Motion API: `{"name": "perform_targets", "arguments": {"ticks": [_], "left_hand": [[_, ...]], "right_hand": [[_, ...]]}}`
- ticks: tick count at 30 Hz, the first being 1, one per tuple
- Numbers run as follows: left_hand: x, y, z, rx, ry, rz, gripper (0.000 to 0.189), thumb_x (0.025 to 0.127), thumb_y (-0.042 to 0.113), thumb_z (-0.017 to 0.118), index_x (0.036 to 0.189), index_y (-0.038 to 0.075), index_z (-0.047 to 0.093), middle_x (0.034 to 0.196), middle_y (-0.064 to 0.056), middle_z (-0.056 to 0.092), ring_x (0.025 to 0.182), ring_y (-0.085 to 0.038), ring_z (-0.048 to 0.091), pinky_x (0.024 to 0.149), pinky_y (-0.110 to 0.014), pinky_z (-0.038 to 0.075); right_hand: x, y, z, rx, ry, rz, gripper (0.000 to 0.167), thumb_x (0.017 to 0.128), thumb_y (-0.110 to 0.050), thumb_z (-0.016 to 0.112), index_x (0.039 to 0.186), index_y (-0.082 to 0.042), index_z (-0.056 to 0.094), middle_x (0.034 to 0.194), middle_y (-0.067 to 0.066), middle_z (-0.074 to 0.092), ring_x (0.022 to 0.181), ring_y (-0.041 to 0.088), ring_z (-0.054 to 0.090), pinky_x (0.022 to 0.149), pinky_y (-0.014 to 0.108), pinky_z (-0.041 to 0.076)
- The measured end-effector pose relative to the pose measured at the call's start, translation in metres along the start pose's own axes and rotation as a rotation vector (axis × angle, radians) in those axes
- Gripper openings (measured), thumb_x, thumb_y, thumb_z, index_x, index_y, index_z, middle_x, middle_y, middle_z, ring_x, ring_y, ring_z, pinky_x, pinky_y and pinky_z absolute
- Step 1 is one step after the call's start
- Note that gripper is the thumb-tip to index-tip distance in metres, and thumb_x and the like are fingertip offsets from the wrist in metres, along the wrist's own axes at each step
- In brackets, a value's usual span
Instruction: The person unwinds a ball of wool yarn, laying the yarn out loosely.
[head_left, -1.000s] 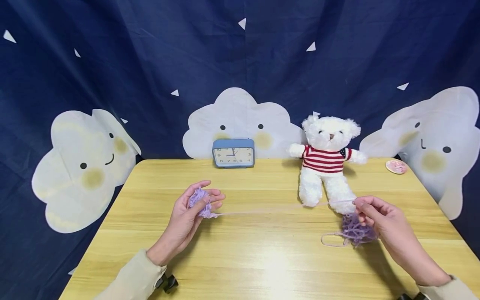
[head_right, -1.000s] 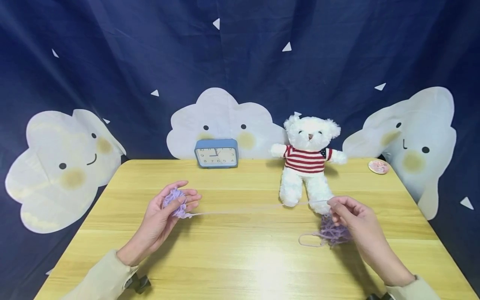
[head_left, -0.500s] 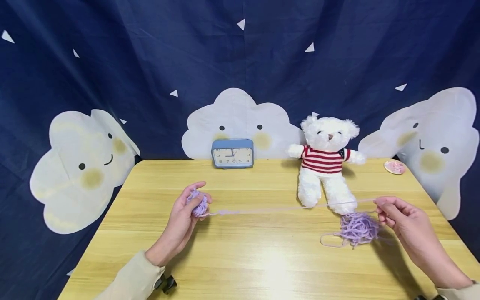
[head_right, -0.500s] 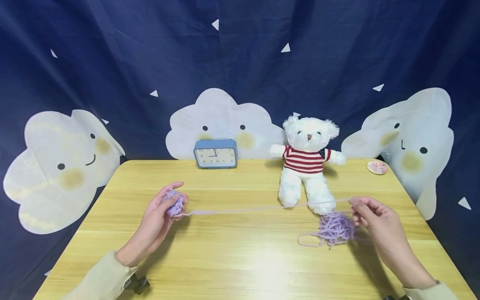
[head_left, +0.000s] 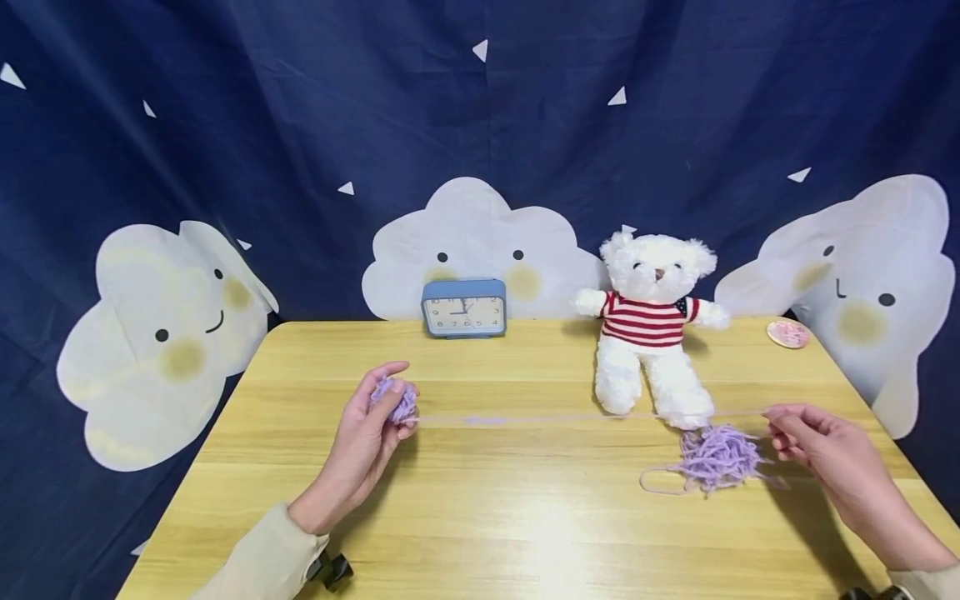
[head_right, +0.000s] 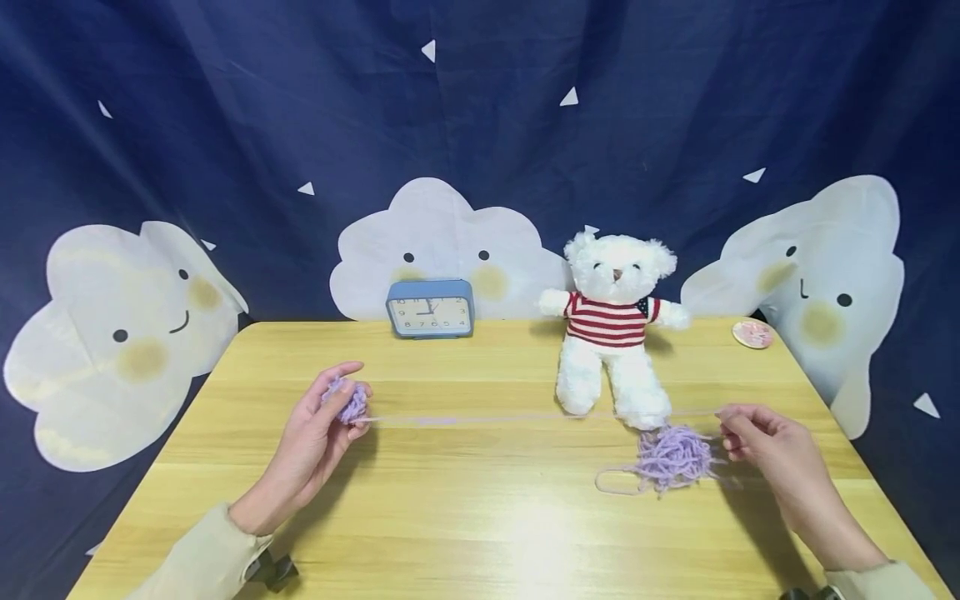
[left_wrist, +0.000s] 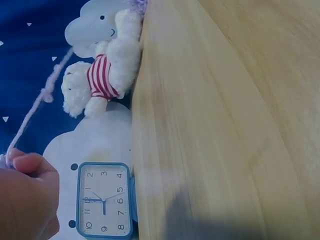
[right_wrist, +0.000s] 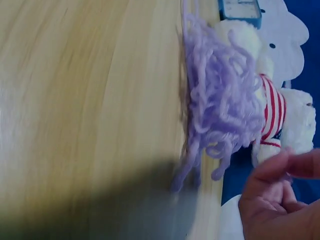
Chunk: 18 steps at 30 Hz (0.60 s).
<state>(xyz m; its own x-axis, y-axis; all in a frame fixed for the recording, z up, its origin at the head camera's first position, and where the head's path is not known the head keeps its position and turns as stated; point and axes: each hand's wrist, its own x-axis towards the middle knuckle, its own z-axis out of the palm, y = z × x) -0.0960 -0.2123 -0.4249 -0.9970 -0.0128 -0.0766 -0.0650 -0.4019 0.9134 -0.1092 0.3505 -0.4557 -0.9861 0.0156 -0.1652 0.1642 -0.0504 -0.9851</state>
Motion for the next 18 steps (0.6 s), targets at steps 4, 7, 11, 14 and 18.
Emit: {"name": "perform_targets", "arguments": {"ticks": [4,7,11,14,18], "left_hand": [[0.000,0.000,-0.001,-0.011,-0.051,-0.012,0.043,0.113,0.006,0.058,0.154,0.009,0.044,0.120,-0.012,0.057,0.088,-0.016,0.058,0.063,-0.018,0.050],[0.000,0.000,-0.002,-0.022,-0.101,-0.006,0.048,0.111,-0.001,0.058,0.155,0.007,0.040,0.125,-0.014,0.054,0.090,-0.016,0.060,0.065,-0.018,0.051],[-0.002,0.001,-0.004,-0.049,-0.167,-0.001,0.055,0.107,-0.009,0.056,0.157,0.004,0.036,0.128,-0.016,0.052,0.095,-0.018,0.064,0.073,-0.020,0.056],[-0.002,0.002,-0.005,-0.070,-0.197,0.004,0.057,0.105,-0.012,0.054,0.157,0.004,0.037,0.130,-0.017,0.050,0.099,-0.020,0.067,0.078,-0.020,0.058],[-0.002,0.004,-0.003,-0.083,-0.213,0.012,0.058,0.102,-0.015,0.053,0.155,0.004,0.039,0.132,-0.018,0.049,0.103,-0.022,0.067,0.081,-0.021,0.059]], "right_hand": [[0.003,0.002,-0.002,-0.204,-0.079,0.065,0.032,0.113,-0.003,0.055,0.101,-0.017,0.080,0.089,-0.005,0.072,0.078,0.007,0.065,0.067,0.021,0.059],[0.003,0.003,-0.003,-0.310,-0.141,0.088,0.031,0.114,-0.002,0.052,0.105,-0.013,0.079,0.094,-0.008,0.073,0.081,0.007,0.065,0.070,0.021,0.059],[0.002,0.003,-0.001,-0.382,-0.172,0.099,0.028,0.115,-0.005,0.050,0.113,-0.010,0.077,0.100,-0.012,0.072,0.084,0.006,0.064,0.073,0.021,0.059],[0.000,-0.001,0.004,-0.461,-0.130,0.082,0.025,0.116,-0.015,0.053,0.117,-0.024,0.076,0.098,-0.012,0.069,0.084,0.006,0.063,0.073,0.022,0.058],[-0.008,-0.006,0.015,-0.564,0.001,0.007,0.024,0.113,-0.026,0.062,0.116,-0.048,0.071,0.096,-0.014,0.065,0.080,0.009,0.064,0.071,0.021,0.055]]}}
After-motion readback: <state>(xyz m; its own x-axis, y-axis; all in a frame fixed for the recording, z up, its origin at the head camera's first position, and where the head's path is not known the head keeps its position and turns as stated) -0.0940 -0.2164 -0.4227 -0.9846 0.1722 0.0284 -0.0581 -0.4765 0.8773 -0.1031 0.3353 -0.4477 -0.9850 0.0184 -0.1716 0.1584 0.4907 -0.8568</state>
